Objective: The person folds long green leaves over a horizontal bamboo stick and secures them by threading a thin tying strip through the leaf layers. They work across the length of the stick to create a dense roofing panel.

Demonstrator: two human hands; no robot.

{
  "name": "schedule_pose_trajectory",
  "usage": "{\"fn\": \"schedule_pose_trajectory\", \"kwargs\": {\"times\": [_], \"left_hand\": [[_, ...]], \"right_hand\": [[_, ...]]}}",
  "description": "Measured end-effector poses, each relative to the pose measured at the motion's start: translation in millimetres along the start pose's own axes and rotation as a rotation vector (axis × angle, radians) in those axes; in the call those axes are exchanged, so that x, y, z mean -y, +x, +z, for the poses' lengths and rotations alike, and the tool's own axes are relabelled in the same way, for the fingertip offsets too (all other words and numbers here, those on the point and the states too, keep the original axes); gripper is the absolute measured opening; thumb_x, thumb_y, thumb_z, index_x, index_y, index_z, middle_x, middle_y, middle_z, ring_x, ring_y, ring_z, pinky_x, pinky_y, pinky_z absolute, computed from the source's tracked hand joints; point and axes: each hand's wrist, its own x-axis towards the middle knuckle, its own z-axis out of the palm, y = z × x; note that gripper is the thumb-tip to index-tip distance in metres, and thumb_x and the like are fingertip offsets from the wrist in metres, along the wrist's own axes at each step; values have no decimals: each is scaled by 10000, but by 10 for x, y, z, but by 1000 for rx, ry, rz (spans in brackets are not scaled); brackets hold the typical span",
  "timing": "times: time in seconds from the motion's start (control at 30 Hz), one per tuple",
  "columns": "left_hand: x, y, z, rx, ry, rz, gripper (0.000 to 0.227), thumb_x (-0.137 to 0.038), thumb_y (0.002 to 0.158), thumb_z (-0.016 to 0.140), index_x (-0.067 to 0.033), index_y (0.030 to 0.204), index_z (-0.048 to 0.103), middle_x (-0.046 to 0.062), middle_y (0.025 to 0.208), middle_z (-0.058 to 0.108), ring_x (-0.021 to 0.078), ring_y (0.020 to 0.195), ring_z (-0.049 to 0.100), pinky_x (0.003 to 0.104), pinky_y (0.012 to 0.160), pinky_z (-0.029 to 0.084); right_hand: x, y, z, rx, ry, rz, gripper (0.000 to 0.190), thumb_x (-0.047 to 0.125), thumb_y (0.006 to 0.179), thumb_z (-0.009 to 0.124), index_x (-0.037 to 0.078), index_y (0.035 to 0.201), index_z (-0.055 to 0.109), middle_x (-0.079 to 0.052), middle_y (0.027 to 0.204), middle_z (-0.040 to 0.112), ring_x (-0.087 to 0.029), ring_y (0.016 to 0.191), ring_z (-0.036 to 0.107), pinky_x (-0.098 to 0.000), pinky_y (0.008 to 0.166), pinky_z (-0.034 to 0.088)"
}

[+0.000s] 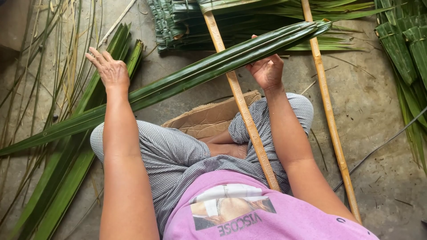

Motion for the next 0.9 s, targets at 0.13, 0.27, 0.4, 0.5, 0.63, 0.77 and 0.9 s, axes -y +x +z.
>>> {"fn": "schedule_pose_trajectory", "kwargs": {"times": [0.13, 0.27, 0.4, 0.5, 0.63, 0.77, 0.9], "left_hand": [[185, 72, 101, -190, -165, -123, 151, -225, 837, 640, -116, 732, 644, 290, 1544, 530, 593, 1506, 139, 712, 1184, -93], [441, -103, -538, -308, -915, -96, 91, -126, 974, 584, -77, 929, 646, 231, 1271, 546, 447, 1286, 346, 628, 1070, 206], [540, -300, -754, -271, -1349, -25, 132, -122, 1066, 619, -32, 1005, 694, 47, 804, 621, 169, 702, 551, 379, 631, 434], [526, -418, -991, -221, -1335, -111, 112, -173, 1113, 597, -118, 1049, 671, -18, 646, 498, 133, 565, 426, 371, 573, 361], [520, -345, -998, -351, -1223, -174, 94, -215, 1143, 672, -184, 1061, 707, -41, 620, 517, 132, 564, 497, 374, 497, 368], [478, -385, -1274, -539, -1197, -82, 60, -140, 1123, 716, -132, 1084, 761, 4, 769, 673, 164, 646, 595, 372, 531, 414], [453, -416, -1414, -572, -1247, 9, 69, -47, 1132, 707, -53, 1101, 768, 33, 828, 679, 154, 673, 569, 348, 583, 430]], "right_hand": [[-7, 3, 10, 42, -43, -11, 704, 256, 803, 788, 48, 1442, 580, -111, 1240, 698, -288, 1198, 662, -428, 1029, 579], [-14, 5, 12, 67, -39, -16, 717, 303, 809, 804, 45, 1439, 579, -98, 1223, 706, -290, 1197, 663, -454, 1037, 577], [-45, 65, -99, 110, -47, -5, 733, 316, 825, 766, 44, 1470, 548, -91, 1243, 715, -280, 1224, 662, -431, 1069, 557], [-57, 56, -93, 113, -30, -4, 720, 280, 818, 782, 33, 1454, 552, -101, 1245, 706, -291, 1215, 657, -460, 1069, 562], [-65, 51, -124, 158, -26, -13, 776, 262, 777, 799, 50, 1476, 535, -101, 1265, 705, -294, 1239, 655, -447, 1087, 557], [-36, -43, -32, 290, -57, -36, 800, 275, 850, 775, 86, 1556, 451, -226, 1393, 639, -340, 1330, 610, -469, 1122, 518], [-5, -144, 82, 472, -59, -13, 903, 69, 856, 741, 92, 1642, 297, -268, 1484, 568, -353, 1421, 545, -443, 1180, 486]]}}
